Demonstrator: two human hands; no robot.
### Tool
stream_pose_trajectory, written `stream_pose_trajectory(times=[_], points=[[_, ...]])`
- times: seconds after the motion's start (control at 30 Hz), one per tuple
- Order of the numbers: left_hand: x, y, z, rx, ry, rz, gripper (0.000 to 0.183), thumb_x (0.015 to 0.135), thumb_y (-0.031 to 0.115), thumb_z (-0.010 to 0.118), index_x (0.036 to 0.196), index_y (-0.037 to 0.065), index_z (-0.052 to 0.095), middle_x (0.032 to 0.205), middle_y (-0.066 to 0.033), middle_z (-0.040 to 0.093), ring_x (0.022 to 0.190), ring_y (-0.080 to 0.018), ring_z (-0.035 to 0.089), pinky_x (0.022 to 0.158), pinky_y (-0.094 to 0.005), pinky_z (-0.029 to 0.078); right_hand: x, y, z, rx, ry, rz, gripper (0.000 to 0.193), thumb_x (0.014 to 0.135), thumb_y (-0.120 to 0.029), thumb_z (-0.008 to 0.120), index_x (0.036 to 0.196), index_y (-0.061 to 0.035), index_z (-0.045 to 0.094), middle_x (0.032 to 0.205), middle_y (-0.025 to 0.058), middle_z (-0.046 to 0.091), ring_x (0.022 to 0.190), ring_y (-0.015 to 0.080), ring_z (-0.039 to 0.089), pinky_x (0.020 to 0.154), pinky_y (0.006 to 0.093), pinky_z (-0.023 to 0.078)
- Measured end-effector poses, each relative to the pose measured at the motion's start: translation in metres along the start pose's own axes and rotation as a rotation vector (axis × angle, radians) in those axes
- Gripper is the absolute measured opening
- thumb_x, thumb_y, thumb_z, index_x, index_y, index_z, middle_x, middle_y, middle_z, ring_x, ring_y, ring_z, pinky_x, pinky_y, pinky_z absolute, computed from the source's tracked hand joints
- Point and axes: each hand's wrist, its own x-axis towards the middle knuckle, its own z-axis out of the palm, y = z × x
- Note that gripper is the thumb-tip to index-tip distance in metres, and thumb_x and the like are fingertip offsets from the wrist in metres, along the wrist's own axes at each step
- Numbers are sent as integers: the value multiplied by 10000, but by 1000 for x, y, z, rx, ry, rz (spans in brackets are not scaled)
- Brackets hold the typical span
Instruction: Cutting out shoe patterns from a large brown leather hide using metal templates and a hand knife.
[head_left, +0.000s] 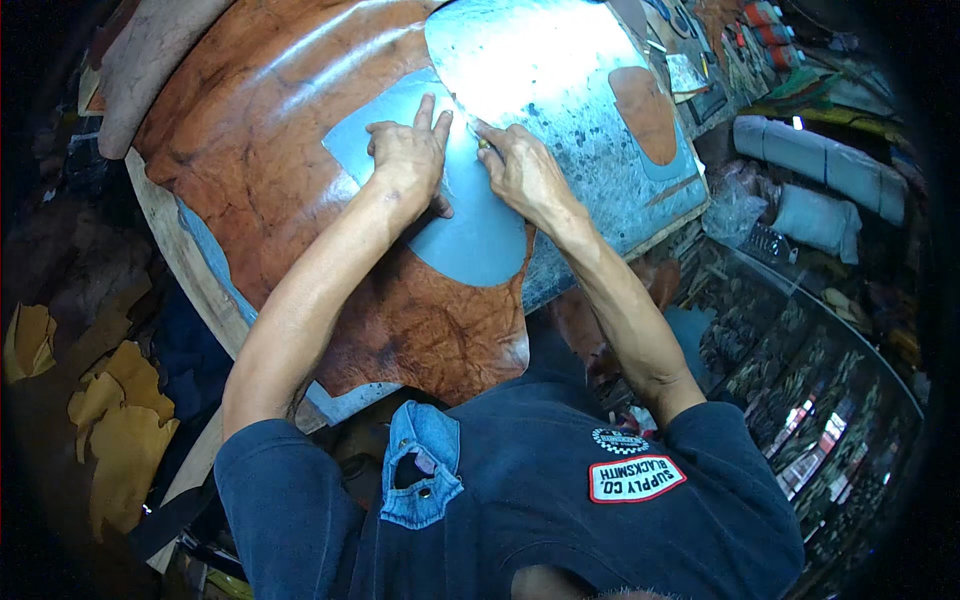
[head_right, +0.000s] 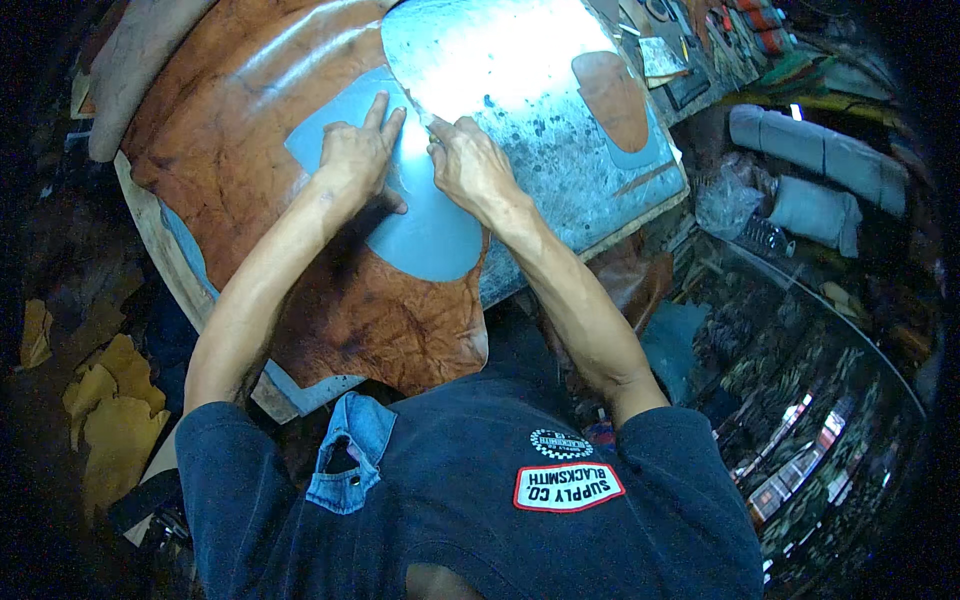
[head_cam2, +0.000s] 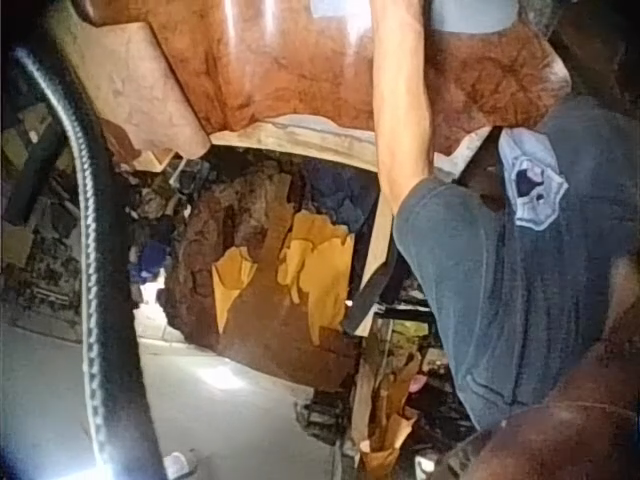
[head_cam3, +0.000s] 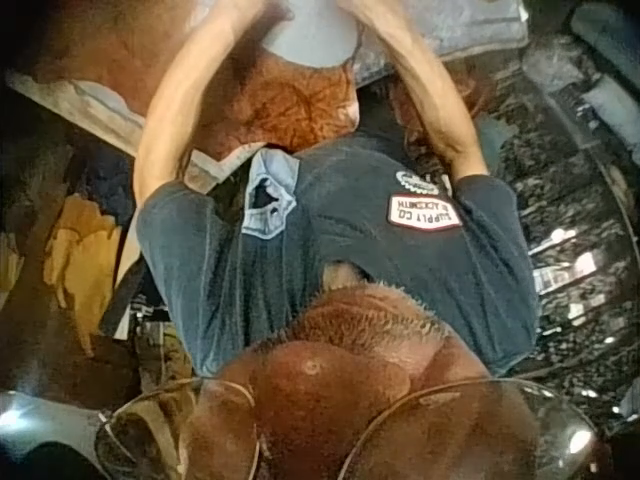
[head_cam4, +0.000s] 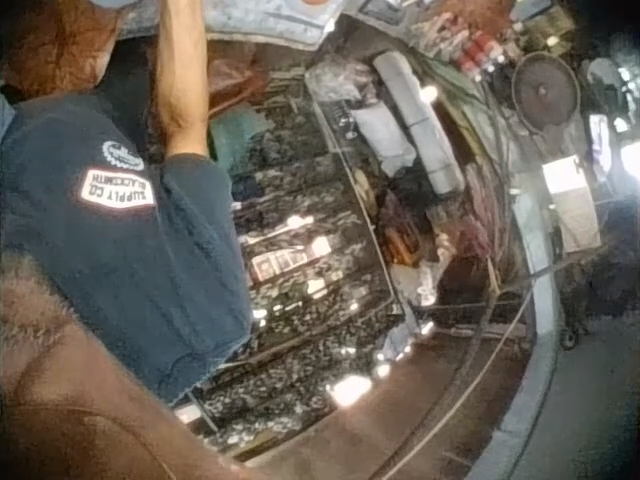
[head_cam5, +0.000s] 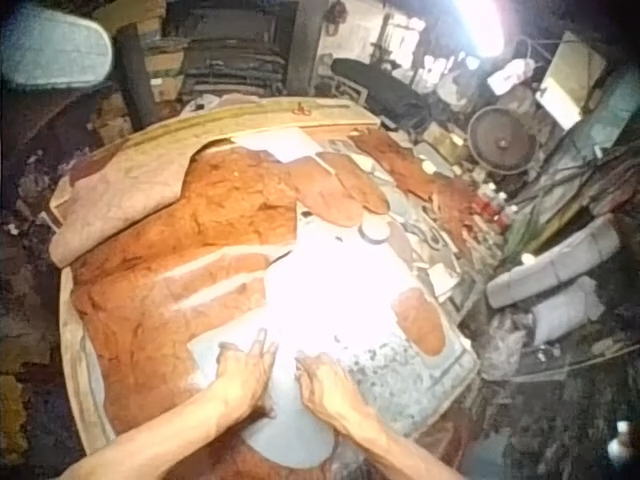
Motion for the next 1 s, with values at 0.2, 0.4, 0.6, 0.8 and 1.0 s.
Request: stream_pose_trajectory(times=[0.2,0.4,0.6,0.8,1.0], points=[[-5,-1,2,9,111,9,1347,408,661,827,1483,100,242,1545,-164,212,1017,-335,648,844,-411,528,-45,15,-5,-2,-9,9,285,881,-107,544,1135,0,616,945,249,592,853,432,622,747,495,513],[1,-3,7,2,133,40,1371,382,671,819,1482,94,239,1539,-180,211,1017,-354,645,819,-409,550,-97,17,-7,0,30,129,292,877,-127,599,1134,9,623,884,210,603,846,374,602,765,439,475],[3,-5,11,-54,176,73,1369,384,653,830,1480,84,238,1532,-216,192,1023,-387,635,830,-431,550,-137,11,3,115,73,218,268,869,-109,579,1104,15,611,892,231,571,821,412,600,741,474,493],[7,-8,14,-72,182,97,1355,408,651,833,1476,67,237,1529,-229,189,1030,-392,631,838,-443,543,-163,5,16,216,104,329,299,871,-136,587,1100,54,610,954,257,605,894,406,607,805,446,490],[6,-8,12,-70,170,99,1367,404,644,844,1479,68,226,1530,-231,182,1051,-400,619,874,-451,529,-171,5,27,290,146,357,272,873,-143,562,1039,62,628,953,249,630,914,393,608,839,431,482]])
